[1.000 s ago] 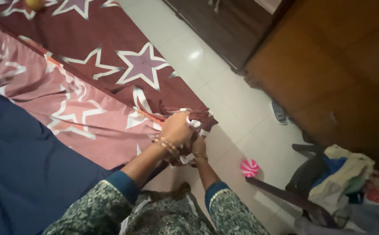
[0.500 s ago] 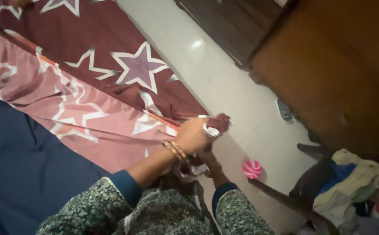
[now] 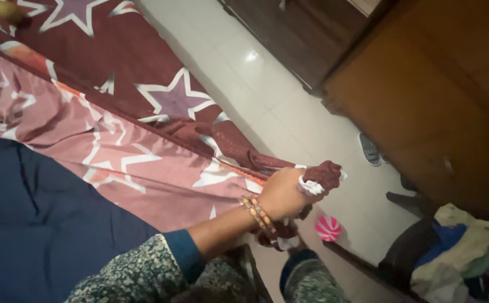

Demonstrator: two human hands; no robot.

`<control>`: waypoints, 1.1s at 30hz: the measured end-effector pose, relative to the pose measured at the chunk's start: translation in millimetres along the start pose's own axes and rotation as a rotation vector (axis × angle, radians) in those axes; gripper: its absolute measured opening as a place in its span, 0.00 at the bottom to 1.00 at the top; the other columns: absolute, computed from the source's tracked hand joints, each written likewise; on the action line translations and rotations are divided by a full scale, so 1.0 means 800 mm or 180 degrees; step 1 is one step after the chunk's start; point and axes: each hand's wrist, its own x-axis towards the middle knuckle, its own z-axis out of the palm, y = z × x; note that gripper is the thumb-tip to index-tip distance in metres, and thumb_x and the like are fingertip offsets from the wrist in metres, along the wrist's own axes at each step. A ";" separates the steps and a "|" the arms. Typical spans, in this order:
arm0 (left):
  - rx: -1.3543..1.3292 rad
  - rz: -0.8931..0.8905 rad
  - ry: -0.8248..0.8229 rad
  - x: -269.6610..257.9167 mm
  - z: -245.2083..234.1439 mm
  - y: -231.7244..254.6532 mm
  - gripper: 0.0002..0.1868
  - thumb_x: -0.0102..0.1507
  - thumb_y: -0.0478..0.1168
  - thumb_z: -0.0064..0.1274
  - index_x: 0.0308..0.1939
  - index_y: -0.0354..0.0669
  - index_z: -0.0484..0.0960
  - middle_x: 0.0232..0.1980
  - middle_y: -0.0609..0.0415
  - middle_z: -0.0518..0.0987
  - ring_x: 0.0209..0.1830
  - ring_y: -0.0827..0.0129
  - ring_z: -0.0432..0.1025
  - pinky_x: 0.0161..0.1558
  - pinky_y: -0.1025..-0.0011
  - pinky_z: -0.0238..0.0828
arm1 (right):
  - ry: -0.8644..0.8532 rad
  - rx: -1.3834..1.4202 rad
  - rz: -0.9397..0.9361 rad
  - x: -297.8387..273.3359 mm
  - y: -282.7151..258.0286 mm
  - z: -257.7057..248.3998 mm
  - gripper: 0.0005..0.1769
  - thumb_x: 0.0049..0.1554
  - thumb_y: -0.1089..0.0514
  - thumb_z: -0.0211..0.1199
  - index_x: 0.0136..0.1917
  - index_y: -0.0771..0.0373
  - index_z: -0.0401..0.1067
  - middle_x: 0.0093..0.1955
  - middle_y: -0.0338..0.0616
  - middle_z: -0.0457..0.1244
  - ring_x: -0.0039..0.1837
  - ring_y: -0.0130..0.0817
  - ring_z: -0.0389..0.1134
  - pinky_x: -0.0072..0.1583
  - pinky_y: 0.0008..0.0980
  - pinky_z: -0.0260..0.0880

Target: The person strips a bed by removing a pile of clothes, then pulling off a maroon star-patterned bedsheet and a pillowcase. The person folds the removed items and places them on the bed frame.

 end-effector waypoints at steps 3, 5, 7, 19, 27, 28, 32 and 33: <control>-0.1162 0.0354 -0.0222 0.003 -0.012 -0.014 0.12 0.64 0.43 0.57 0.46 0.40 0.82 0.33 0.54 0.81 0.32 0.70 0.77 0.37 0.71 0.73 | -0.0077 -0.0628 -0.0773 0.023 0.026 -0.032 0.30 0.56 0.50 0.59 0.70 0.59 0.65 0.55 0.52 0.67 0.44 0.51 0.68 0.44 0.47 0.69; -0.3222 0.0359 -0.0803 0.000 -0.030 -0.021 0.14 0.68 0.37 0.52 0.57 0.39 0.82 0.41 0.60 0.78 0.39 0.79 0.72 0.44 0.75 0.68 | -0.0737 -0.1450 -0.1147 0.038 0.036 -0.060 0.31 0.55 0.50 0.60 0.70 0.58 0.65 0.54 0.52 0.68 0.42 0.51 0.69 0.42 0.47 0.70; -0.2006 0.0201 -0.0112 -0.003 -0.060 -0.027 0.09 0.67 0.35 0.50 0.50 0.40 0.82 0.40 0.60 0.82 0.36 0.77 0.76 0.37 0.76 0.74 | -0.1177 -0.1975 -0.1102 0.048 0.033 -0.088 0.20 0.57 0.55 0.58 0.63 0.57 0.71 0.50 0.48 0.70 0.39 0.49 0.70 0.41 0.46 0.71; 0.1871 0.0032 0.0640 -0.034 -0.119 -0.128 0.20 0.56 0.40 0.57 0.52 0.56 0.84 0.49 0.45 0.79 0.45 0.48 0.78 0.44 0.53 0.75 | 0.0625 -0.0375 0.0148 0.118 -0.113 -0.190 0.09 0.51 0.65 0.57 0.42 0.69 0.77 0.37 0.62 0.67 0.41 0.58 0.70 0.44 0.46 0.68; 0.2790 -0.0194 -0.0546 0.121 0.018 -0.143 0.20 0.61 0.41 0.54 0.58 0.55 0.83 0.70 0.48 0.71 0.57 0.48 0.77 0.52 0.54 0.77 | 0.0866 0.0789 0.0560 0.062 -0.179 -0.158 0.13 0.54 0.58 0.58 0.42 0.73 0.75 0.32 0.55 0.67 0.36 0.40 0.69 0.40 0.41 0.68; 0.3168 -0.0228 -0.0850 0.135 0.029 -0.149 0.17 0.65 0.44 0.53 0.57 0.53 0.85 0.74 0.49 0.71 0.62 0.50 0.76 0.55 0.55 0.77 | 0.0854 0.0922 0.0595 0.057 -0.184 -0.153 0.14 0.55 0.57 0.58 0.41 0.73 0.75 0.32 0.54 0.68 0.36 0.38 0.69 0.40 0.41 0.68; 0.3012 -0.0791 -0.1775 0.162 0.047 -0.176 0.21 0.66 0.47 0.51 0.62 0.52 0.79 0.71 0.47 0.73 0.61 0.50 0.76 0.55 0.54 0.76 | 0.0639 0.1233 0.0800 0.022 -0.202 -0.136 0.18 0.57 0.53 0.59 0.41 0.74 0.74 0.32 0.49 0.69 0.36 0.29 0.68 0.39 0.37 0.69; 0.3025 -0.0831 -0.1950 0.165 0.047 -0.179 0.21 0.66 0.48 0.51 0.62 0.52 0.79 0.70 0.47 0.74 0.61 0.50 0.76 0.55 0.54 0.75 | 0.0566 0.1286 0.0842 0.018 -0.207 -0.132 0.17 0.56 0.54 0.60 0.39 0.74 0.73 0.30 0.49 0.68 0.35 0.28 0.68 0.39 0.37 0.69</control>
